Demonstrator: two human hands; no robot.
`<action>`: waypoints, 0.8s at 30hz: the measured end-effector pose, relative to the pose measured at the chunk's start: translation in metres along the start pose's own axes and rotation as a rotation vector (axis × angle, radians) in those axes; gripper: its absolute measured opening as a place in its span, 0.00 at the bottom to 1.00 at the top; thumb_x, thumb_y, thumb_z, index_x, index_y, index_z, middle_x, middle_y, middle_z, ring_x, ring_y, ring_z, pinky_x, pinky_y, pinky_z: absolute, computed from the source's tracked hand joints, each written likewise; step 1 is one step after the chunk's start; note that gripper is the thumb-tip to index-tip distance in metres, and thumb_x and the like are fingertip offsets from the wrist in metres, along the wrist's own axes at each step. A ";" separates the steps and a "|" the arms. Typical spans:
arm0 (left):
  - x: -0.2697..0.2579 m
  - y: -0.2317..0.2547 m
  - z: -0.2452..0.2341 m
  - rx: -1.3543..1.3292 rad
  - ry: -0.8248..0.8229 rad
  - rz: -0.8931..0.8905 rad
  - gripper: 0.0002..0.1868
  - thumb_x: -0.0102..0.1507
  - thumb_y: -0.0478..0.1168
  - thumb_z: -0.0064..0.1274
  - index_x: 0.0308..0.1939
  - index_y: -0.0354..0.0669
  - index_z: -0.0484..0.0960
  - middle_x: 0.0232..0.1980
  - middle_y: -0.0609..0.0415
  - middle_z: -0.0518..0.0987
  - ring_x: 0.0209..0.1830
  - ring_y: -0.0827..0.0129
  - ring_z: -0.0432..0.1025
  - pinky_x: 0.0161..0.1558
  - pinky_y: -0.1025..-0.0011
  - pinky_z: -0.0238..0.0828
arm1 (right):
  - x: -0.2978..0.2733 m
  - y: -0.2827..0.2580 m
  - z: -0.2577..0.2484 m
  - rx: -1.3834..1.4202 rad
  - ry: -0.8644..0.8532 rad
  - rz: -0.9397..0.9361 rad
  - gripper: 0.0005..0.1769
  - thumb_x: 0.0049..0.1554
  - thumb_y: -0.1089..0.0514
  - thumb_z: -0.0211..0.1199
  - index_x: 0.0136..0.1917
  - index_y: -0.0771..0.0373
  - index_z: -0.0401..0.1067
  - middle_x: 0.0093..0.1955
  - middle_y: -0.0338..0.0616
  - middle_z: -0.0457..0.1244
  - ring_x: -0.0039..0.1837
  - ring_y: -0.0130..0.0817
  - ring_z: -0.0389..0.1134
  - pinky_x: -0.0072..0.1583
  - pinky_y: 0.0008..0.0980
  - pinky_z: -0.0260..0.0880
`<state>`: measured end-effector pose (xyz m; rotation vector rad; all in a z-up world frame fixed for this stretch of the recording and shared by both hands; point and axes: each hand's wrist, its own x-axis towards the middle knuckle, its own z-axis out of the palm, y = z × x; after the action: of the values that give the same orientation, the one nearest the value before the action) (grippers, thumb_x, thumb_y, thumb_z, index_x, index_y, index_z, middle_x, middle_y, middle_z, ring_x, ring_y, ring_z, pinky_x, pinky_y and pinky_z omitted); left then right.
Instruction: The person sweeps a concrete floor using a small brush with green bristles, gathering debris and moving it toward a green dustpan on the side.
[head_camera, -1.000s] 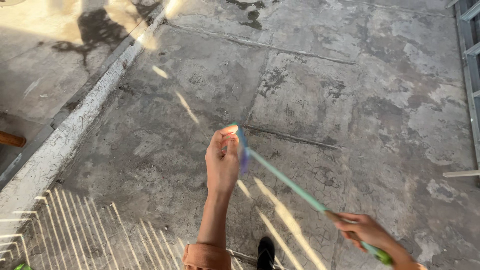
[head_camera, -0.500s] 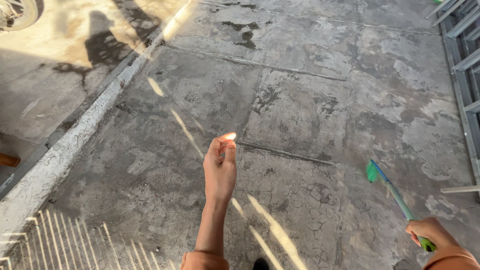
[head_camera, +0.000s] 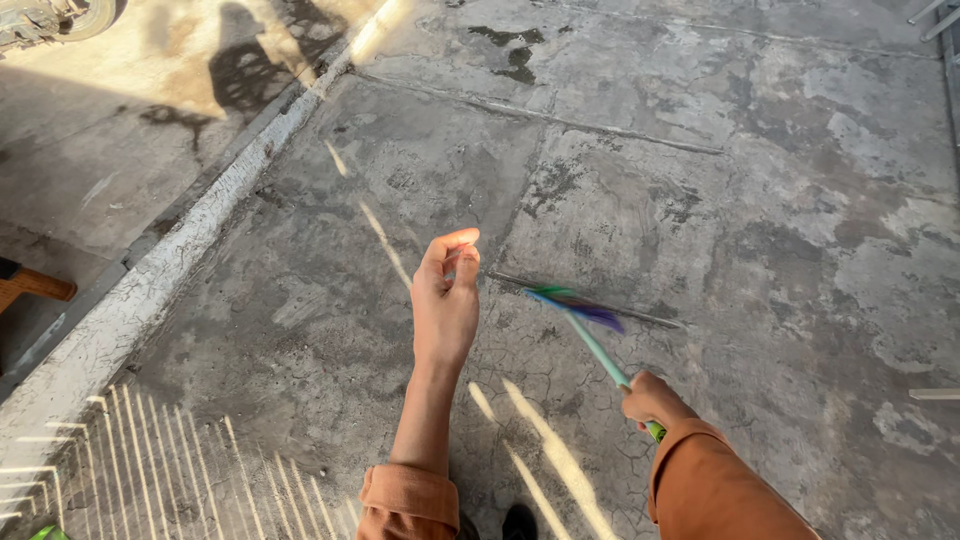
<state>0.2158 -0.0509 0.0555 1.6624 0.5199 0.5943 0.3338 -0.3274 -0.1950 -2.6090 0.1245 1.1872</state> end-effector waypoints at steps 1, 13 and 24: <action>-0.001 -0.001 0.001 -0.004 -0.001 -0.010 0.17 0.68 0.44 0.46 0.58 0.42 0.79 0.48 0.49 0.81 0.47 0.66 0.73 0.49 0.68 0.70 | -0.005 0.004 -0.003 0.006 -0.033 -0.078 0.17 0.60 0.62 0.59 0.61 0.72 0.71 0.31 0.44 0.63 0.29 0.30 0.64 0.31 0.33 0.62; 0.010 -0.005 0.007 0.001 0.020 -0.002 0.16 0.66 0.42 0.46 0.56 0.45 0.80 0.56 0.53 0.82 0.57 0.70 0.74 0.53 0.68 0.67 | 0.002 0.239 -0.058 0.343 -0.049 0.013 0.33 0.57 0.60 0.69 0.74 0.60 0.65 0.23 0.43 0.59 0.21 0.34 0.58 0.29 0.37 0.63; 0.027 -0.009 0.002 -0.006 -0.003 -0.016 0.16 0.66 0.42 0.46 0.56 0.44 0.80 0.53 0.52 0.82 0.56 0.70 0.75 0.57 0.65 0.68 | 0.008 0.261 -0.100 -0.038 0.189 0.454 0.14 0.55 0.54 0.70 0.41 0.71 0.77 0.29 0.50 0.69 0.27 0.38 0.71 0.32 0.37 0.72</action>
<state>0.2375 -0.0337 0.0489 1.6515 0.5285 0.5812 0.3621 -0.6055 -0.1932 -2.8092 0.7742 1.0703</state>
